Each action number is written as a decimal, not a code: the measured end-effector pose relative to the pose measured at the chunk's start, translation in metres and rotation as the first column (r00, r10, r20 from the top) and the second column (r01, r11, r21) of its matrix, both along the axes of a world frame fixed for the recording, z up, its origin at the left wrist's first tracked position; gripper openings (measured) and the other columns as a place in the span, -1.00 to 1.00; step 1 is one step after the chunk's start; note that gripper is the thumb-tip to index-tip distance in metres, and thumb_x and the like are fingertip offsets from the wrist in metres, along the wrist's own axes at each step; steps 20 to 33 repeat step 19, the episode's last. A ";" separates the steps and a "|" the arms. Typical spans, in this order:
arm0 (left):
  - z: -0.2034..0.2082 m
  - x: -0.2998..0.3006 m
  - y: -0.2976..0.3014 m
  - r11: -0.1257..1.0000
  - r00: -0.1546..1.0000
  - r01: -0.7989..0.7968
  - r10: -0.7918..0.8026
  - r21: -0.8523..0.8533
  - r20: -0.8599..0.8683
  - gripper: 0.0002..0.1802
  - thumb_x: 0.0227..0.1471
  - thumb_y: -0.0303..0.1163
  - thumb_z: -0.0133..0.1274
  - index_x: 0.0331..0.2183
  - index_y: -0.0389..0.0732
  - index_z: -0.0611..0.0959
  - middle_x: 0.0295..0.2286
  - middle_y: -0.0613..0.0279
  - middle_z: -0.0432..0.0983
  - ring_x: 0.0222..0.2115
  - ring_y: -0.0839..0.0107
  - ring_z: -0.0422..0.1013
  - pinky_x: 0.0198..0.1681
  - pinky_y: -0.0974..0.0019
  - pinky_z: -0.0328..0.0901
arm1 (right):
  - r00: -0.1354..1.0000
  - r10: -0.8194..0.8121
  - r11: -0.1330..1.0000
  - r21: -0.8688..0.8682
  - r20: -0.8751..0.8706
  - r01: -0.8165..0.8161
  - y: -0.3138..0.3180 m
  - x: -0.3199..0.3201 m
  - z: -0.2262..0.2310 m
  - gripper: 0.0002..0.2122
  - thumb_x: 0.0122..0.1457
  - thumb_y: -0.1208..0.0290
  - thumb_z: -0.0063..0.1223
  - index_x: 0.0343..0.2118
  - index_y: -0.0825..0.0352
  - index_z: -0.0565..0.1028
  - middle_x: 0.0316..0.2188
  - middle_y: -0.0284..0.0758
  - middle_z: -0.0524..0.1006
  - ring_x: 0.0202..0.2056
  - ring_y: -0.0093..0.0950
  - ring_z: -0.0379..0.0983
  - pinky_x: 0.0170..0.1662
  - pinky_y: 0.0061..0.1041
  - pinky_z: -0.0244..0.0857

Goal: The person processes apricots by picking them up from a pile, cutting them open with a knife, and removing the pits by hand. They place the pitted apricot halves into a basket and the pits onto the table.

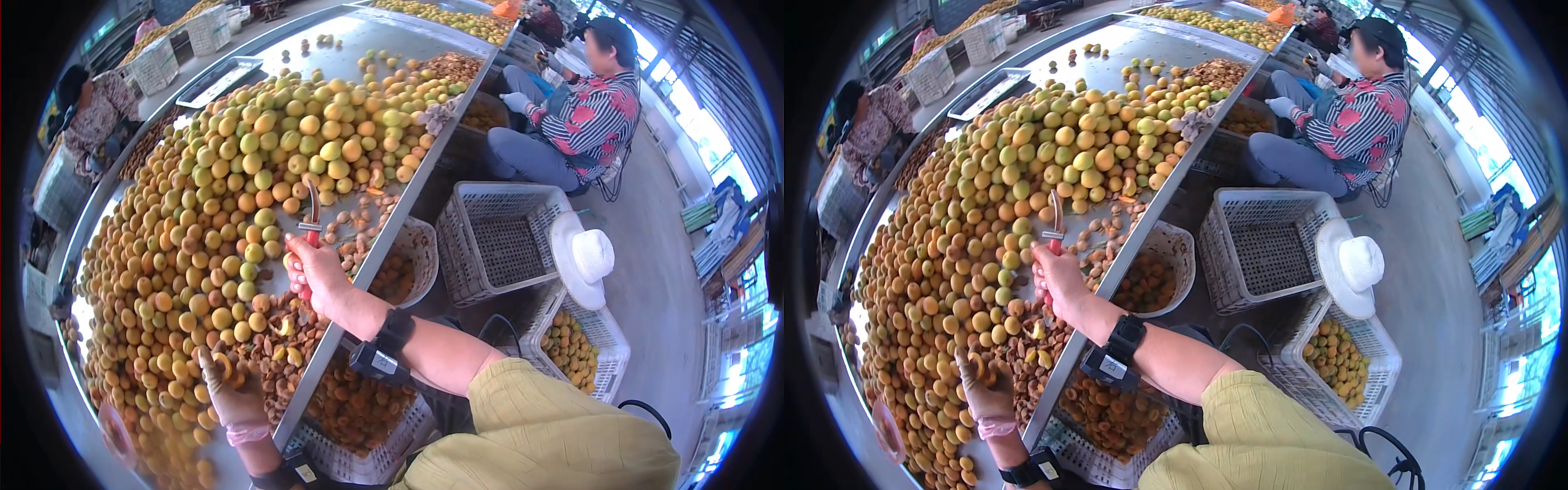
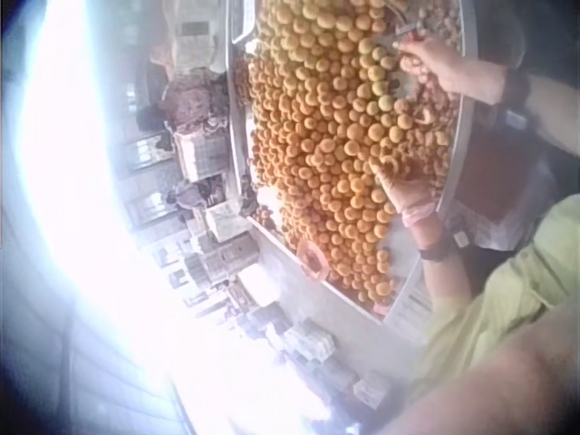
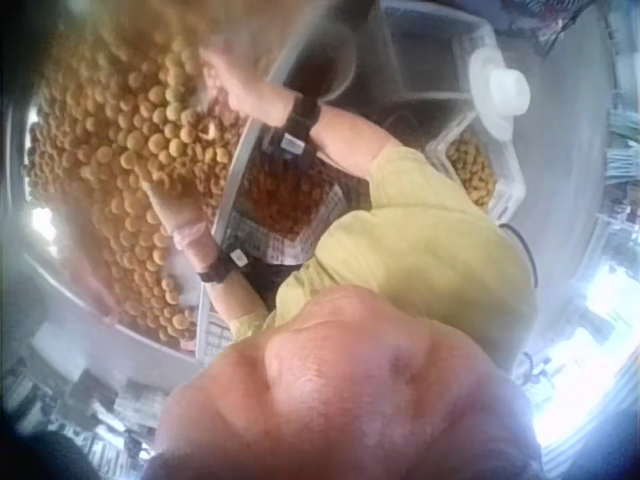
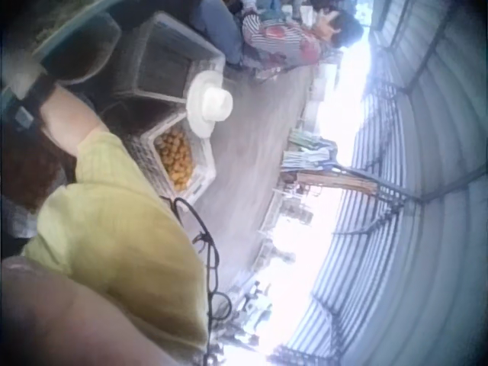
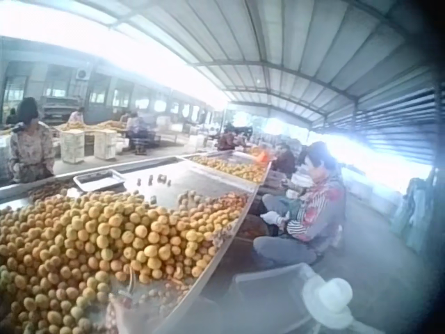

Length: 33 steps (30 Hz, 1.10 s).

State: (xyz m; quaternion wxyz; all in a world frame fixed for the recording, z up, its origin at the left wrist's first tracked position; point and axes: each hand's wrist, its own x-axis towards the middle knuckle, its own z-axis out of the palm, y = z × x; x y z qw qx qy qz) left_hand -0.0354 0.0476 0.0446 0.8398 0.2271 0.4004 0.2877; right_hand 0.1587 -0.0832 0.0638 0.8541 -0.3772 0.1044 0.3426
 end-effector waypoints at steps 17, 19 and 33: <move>-0.019 0.015 -0.033 0.986 0.990 0.144 -0.143 0.089 -0.015 -0.49 0.12 -0.08 0.14 -0.04 -0.24 0.49 -0.59 0.47 0.29 -0.65 0.65 0.13 -0.52 0.58 0.15 | 0.997 0.042 0.996 0.075 -0.067 -0.037 0.020 -0.027 -0.011 -0.76 0.26 0.17 0.06 -0.44 0.20 0.38 -0.65 -0.54 0.38 -0.71 -0.65 0.29 -0.65 -0.60 0.21; -0.022 0.021 -0.038 0.986 0.989 0.145 -0.145 0.083 -0.007 -0.49 0.12 -0.08 0.14 -0.02 -0.23 0.48 -0.59 0.47 0.29 -0.65 0.65 0.13 -0.52 0.58 0.15 | 0.997 0.050 0.995 0.089 -0.062 -0.045 0.023 -0.029 -0.017 -0.76 0.26 0.17 0.06 -0.43 0.20 0.39 -0.65 -0.53 0.41 -0.69 -0.64 0.33 -0.62 -0.59 0.28; -0.022 0.021 -0.038 0.986 0.989 0.145 -0.145 0.083 -0.007 -0.49 0.12 -0.08 0.14 -0.02 -0.23 0.48 -0.59 0.47 0.29 -0.65 0.65 0.13 -0.52 0.58 0.15 | 0.997 0.050 0.995 0.089 -0.062 -0.045 0.023 -0.029 -0.017 -0.76 0.26 0.17 0.06 -0.43 0.20 0.39 -0.65 -0.53 0.41 -0.69 -0.64 0.33 -0.62 -0.59 0.28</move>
